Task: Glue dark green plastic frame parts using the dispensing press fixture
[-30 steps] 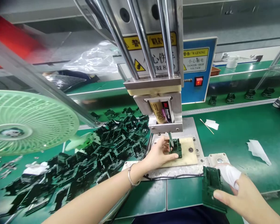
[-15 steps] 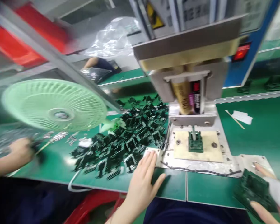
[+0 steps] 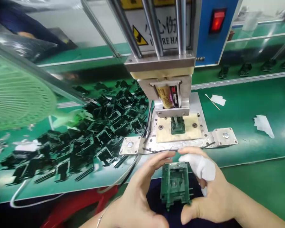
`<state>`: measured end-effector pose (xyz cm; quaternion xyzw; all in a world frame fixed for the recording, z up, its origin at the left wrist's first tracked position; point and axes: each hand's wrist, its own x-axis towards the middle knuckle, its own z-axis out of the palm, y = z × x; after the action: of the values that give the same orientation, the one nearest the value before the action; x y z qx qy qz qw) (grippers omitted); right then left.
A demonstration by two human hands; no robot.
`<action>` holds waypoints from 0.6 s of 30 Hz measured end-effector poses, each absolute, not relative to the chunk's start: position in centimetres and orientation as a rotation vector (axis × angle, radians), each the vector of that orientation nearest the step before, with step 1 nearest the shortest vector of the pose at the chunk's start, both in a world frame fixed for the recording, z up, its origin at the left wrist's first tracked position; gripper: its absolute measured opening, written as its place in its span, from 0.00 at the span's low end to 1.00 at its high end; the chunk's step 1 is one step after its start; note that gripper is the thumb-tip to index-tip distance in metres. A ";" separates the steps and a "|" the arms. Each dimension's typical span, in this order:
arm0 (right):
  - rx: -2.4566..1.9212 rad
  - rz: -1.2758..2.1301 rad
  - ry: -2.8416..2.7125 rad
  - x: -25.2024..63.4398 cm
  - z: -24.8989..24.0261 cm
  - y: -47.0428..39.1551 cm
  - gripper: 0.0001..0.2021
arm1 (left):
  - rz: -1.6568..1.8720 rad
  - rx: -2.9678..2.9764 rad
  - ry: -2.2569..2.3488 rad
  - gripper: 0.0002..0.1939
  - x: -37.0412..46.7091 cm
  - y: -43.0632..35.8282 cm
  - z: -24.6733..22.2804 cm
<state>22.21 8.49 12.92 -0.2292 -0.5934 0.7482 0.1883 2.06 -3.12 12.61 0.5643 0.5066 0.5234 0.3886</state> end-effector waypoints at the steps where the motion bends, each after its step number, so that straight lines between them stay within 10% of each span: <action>1: -0.636 2.137 -1.639 21.7 13.2 8.4 0.49 | 1.366 1.433 1.258 0.45 2.5 -2.6 13.2; 18: -0.634 1.183 -2.536 24.1 18.4 8.8 0.08 | 1.306 1.041 1.028 0.31 2.6 -1.0 13.4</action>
<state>24.08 8.81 18.43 -0.2190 -0.8756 0.4086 0.1358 2.61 -0.99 13.41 0.4409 0.4354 0.5533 0.5566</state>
